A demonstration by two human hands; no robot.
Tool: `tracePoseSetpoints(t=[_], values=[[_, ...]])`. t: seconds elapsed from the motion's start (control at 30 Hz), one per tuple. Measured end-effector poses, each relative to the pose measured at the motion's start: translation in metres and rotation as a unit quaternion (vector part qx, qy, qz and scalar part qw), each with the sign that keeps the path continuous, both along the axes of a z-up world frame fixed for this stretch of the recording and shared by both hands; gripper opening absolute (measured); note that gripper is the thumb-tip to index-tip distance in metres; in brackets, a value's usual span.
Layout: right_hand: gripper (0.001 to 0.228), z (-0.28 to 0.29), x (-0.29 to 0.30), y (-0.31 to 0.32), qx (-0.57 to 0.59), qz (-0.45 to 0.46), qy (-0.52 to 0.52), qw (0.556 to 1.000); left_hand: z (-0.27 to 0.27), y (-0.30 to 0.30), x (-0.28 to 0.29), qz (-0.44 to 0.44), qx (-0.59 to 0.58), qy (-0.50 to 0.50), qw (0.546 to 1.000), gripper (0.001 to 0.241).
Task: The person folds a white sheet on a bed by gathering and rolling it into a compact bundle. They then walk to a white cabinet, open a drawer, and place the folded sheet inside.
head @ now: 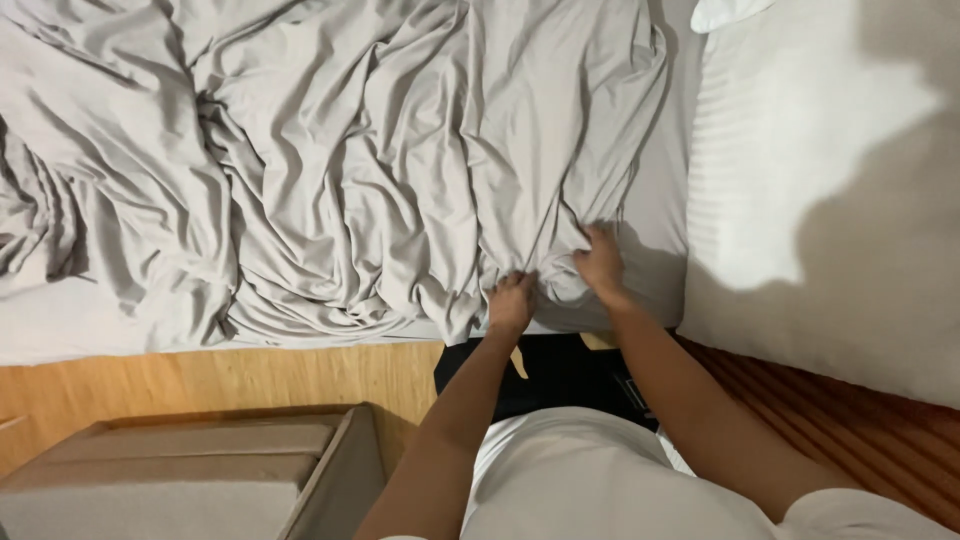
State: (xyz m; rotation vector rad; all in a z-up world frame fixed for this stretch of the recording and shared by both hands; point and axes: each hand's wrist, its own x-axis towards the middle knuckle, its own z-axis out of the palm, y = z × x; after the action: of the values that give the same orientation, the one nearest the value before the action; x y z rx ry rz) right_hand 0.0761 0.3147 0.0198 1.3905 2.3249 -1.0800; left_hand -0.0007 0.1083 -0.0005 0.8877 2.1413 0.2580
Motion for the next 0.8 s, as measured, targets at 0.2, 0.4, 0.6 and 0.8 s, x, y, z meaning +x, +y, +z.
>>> tracePoseSetpoints(t=[0.2, 0.4, 0.6, 0.8], values=[[0.034, -0.079, 0.064, 0.013, -0.013, -0.142, 0.098, 0.985, -0.061, -0.001, 0.052, -0.091, 0.214, -0.028, 0.972, 0.032], [0.055, 0.008, 0.038, -0.025, 0.134, -0.123, -0.010, 0.983, -0.029, -0.004, 0.058, -0.131, 0.151, -0.026, 0.979, 0.040], [0.080, 0.049, 0.010, -0.046, -0.071, -0.186, 0.108, 0.974, 0.001, -0.011, 0.049, 0.006, 0.165, -0.009, 0.986, 0.034], [0.076, -0.004, 0.001, -0.051, -0.378, -0.339, 0.185, 0.841, 0.026, 0.009, 0.021, 0.101, 0.271, 0.077, 0.954, 0.031]])
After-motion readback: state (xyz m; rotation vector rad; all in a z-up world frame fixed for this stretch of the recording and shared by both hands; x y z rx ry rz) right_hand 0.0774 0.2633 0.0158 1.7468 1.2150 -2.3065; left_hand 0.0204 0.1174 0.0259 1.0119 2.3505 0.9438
